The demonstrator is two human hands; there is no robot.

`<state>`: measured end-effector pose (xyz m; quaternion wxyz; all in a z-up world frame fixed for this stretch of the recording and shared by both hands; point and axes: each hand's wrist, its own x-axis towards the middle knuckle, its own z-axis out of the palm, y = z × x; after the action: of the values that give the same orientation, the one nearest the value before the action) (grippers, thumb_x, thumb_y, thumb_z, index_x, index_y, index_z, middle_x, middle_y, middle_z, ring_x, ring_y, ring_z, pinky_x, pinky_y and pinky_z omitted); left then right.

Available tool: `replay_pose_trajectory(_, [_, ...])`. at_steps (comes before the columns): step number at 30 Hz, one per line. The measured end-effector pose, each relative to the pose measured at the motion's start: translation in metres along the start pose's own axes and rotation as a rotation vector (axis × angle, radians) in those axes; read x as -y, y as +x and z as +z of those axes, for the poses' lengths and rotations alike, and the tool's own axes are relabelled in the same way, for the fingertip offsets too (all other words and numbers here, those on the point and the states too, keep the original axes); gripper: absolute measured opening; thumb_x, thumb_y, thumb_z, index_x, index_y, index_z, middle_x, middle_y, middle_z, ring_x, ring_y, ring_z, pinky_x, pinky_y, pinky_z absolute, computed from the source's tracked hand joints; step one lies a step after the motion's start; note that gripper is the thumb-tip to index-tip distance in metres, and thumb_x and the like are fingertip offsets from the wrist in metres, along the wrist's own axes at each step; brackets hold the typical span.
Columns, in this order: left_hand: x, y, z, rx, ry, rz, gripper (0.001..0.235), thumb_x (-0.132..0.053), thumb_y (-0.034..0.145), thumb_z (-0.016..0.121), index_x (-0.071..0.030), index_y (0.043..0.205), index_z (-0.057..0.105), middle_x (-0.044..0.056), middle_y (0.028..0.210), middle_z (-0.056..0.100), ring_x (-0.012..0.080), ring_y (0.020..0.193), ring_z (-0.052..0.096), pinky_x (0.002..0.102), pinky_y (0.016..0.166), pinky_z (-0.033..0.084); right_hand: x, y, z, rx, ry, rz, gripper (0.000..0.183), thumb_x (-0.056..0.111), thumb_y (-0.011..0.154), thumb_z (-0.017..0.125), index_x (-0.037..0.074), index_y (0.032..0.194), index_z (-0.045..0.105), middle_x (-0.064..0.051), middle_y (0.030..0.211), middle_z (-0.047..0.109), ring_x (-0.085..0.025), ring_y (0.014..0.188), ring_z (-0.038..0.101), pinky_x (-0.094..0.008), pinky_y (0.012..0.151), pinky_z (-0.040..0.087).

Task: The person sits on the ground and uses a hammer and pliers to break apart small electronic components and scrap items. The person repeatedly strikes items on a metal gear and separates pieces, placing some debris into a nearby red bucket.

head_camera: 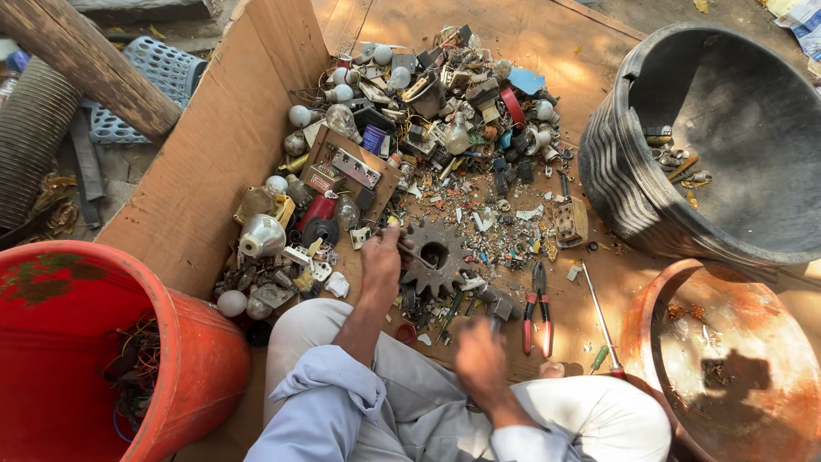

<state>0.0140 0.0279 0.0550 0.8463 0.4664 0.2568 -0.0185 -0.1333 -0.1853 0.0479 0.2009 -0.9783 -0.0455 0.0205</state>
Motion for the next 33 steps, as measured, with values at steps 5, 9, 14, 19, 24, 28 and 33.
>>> replay_pose_trajectory(5, [0.003,-0.002,0.008,-0.020,0.021,-0.021,0.031,-0.037,0.102,0.060,-0.007,0.094,0.068,0.002,0.072,0.068,0.0097,0.055,0.058,0.026,0.048,0.044,0.046,0.046,0.028,0.263,0.054,0.053,0.024,0.029,0.093,0.065,0.007,0.102,0.072,-0.020,0.103,0.066,-0.042,0.097,0.065,-0.052,0.084,0.052])
replay_pose_trajectory(9, [-0.001,0.000,0.005,-0.018,0.028,-0.031,0.032,-0.038,0.101,0.060,-0.007,0.094,0.069,0.001,0.073,0.069,0.0084,0.055,0.058,0.025,0.049,0.044,0.041,0.054,0.045,0.197,0.073,0.068,0.019,0.025,0.090,0.067,0.007,0.093,0.071,-0.020,0.096,0.066,-0.043,0.092,0.064,-0.054,0.078,0.050])
replay_pose_trajectory(14, [-0.002,0.005,0.015,-0.037,0.069,0.000,0.034,-0.035,0.100,0.062,-0.005,0.088,0.071,0.003,0.072,0.069,0.0104,0.053,0.058,0.027,0.047,0.044,0.025,0.047,0.053,0.179,0.183,0.032,0.013,0.017,0.085,0.071,0.008,0.093,0.073,-0.019,0.095,0.066,-0.040,0.089,0.066,-0.050,0.078,0.053])
replay_pose_trajectory(19, [-0.011,0.001,0.017,-0.014,0.075,0.043,0.033,-0.032,0.100,0.062,-0.004,0.086,0.072,0.004,0.073,0.069,0.0106,0.055,0.058,0.028,0.049,0.045,0.024,0.047,0.043,-0.093,0.447,-0.017,0.017,0.016,0.087,0.069,0.007,0.102,0.071,-0.015,0.104,0.071,-0.034,0.092,0.071,-0.040,0.082,0.058])
replay_pose_trajectory(24, [-0.025,-0.014,0.020,-0.019,0.427,0.339,0.028,-0.028,0.096,0.067,-0.001,0.096,0.076,0.003,0.079,0.072,0.0126,0.069,0.063,0.030,0.064,0.052,0.020,0.071,0.033,-0.222,0.486,0.050,0.037,0.015,0.090,0.069,0.010,0.127,0.066,-0.012,0.110,0.072,-0.030,0.096,0.073,-0.037,0.084,0.056])
replay_pose_trajectory(28, [-0.040,-0.022,0.021,0.000,0.615,0.272,0.027,-0.028,0.095,0.067,-0.003,0.101,0.076,0.006,0.082,0.073,0.0144,0.074,0.067,0.033,0.070,0.055,0.029,0.086,0.035,-0.318,0.352,-0.123,0.026,0.008,0.094,0.069,0.010,0.120,0.072,-0.014,0.107,0.069,-0.032,0.096,0.068,-0.038,0.084,0.055])
replay_pose_trajectory(33, [-0.039,-0.024,0.027,0.159,0.638,0.241,0.025,-0.026,0.096,0.066,-0.003,0.104,0.072,0.011,0.088,0.077,0.0176,0.080,0.071,0.036,0.073,0.058,0.023,0.086,0.031,-0.229,0.572,0.026,0.025,0.009,0.092,0.072,0.004,0.116,0.071,-0.011,0.100,0.065,-0.024,0.088,0.068,-0.033,0.078,0.054])
